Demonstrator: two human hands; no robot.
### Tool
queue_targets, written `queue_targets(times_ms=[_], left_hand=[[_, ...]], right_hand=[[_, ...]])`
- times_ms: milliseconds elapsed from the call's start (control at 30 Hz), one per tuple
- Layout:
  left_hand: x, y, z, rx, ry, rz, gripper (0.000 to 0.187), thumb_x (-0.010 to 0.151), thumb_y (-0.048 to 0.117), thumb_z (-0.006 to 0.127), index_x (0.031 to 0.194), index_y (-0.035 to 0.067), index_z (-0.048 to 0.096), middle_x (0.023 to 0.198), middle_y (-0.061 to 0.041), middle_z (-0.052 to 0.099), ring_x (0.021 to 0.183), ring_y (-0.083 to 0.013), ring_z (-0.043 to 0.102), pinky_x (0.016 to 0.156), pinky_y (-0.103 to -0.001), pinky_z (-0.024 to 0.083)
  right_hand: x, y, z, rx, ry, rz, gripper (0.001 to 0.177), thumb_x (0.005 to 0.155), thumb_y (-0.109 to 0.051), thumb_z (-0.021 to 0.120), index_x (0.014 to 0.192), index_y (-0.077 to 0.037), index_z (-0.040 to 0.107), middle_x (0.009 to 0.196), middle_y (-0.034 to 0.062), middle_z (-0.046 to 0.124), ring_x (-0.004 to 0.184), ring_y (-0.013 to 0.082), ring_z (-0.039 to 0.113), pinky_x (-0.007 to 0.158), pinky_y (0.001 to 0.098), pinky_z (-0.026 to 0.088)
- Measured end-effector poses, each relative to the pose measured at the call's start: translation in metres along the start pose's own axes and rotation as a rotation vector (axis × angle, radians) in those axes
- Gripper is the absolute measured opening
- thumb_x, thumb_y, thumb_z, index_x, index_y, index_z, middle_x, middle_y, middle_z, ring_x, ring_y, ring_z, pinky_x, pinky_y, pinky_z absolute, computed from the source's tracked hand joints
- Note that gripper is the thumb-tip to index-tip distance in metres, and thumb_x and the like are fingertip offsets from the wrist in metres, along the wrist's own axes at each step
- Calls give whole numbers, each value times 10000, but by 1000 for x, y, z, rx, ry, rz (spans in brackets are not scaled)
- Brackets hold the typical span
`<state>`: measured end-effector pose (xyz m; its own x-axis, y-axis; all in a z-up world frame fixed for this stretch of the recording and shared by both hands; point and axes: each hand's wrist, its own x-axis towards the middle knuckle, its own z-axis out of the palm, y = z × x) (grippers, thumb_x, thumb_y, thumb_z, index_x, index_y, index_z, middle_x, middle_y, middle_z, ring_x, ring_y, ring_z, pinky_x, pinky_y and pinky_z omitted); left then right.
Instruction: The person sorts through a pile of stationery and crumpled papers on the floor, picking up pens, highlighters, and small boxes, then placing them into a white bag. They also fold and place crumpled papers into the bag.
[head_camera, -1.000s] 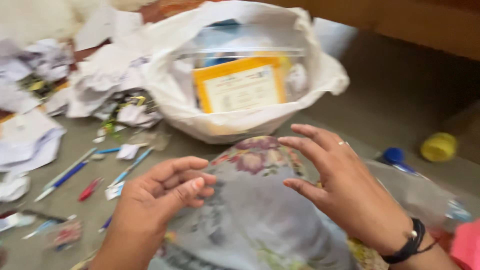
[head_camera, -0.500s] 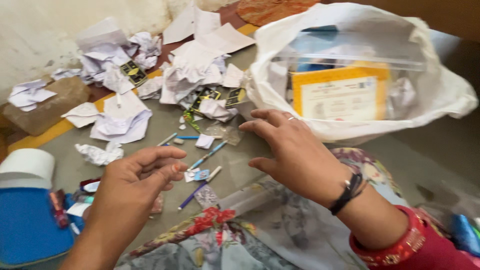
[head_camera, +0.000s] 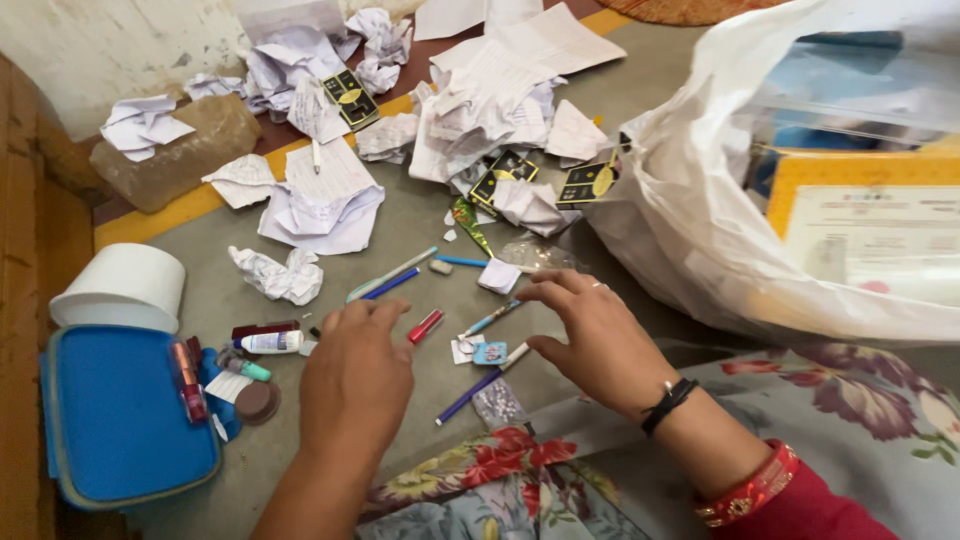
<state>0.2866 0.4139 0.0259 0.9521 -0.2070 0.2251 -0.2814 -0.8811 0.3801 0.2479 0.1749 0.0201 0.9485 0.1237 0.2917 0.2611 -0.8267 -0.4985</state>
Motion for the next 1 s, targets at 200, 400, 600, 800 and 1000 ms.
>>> queue_targets(times_ms=[200,400,600,800,1000], left_hand=[[4,-11,19,113,-199,-42,588,778,194,772,1348,182,629,1234,-125,622,1171,-337,546,966,-474,465],[7,-31,61,58,-217,74,413,752,154,755,1161,132,704,1093,-156,693,1079,-362,630,927,-470,501],[-12,-30,118,177,-301,253,129,802,105,627,870,84,735,899,-166,726,890,-367,714,811,-495,557],[-12,-36,134,205,-264,223,127,809,73,623,868,63,735,894,-170,731,886,-352,719,786,-476,568],[-7,-35,135,282,-407,164,163,809,72,628,879,72,775,979,-185,740,947,-350,723,850,-451,570]], right_hand=[[5,14,23,14,-69,70,505,739,-160,804,1221,-121,662,1277,94,640,1197,339,583,999,434,453],[-4,23,38,-4,-141,65,543,714,-143,813,1231,-113,649,1285,102,629,1208,343,574,1018,431,447],[-10,31,39,-25,-171,79,554,699,-139,822,1227,-124,654,1266,92,640,1197,341,579,1016,433,452],[-11,33,40,-5,-197,74,502,709,-150,822,1189,-123,677,1243,95,653,1163,340,604,993,428,471],[-10,36,43,-6,-228,94,472,719,-161,816,1173,-137,689,1226,95,659,1146,339,612,986,428,476]])
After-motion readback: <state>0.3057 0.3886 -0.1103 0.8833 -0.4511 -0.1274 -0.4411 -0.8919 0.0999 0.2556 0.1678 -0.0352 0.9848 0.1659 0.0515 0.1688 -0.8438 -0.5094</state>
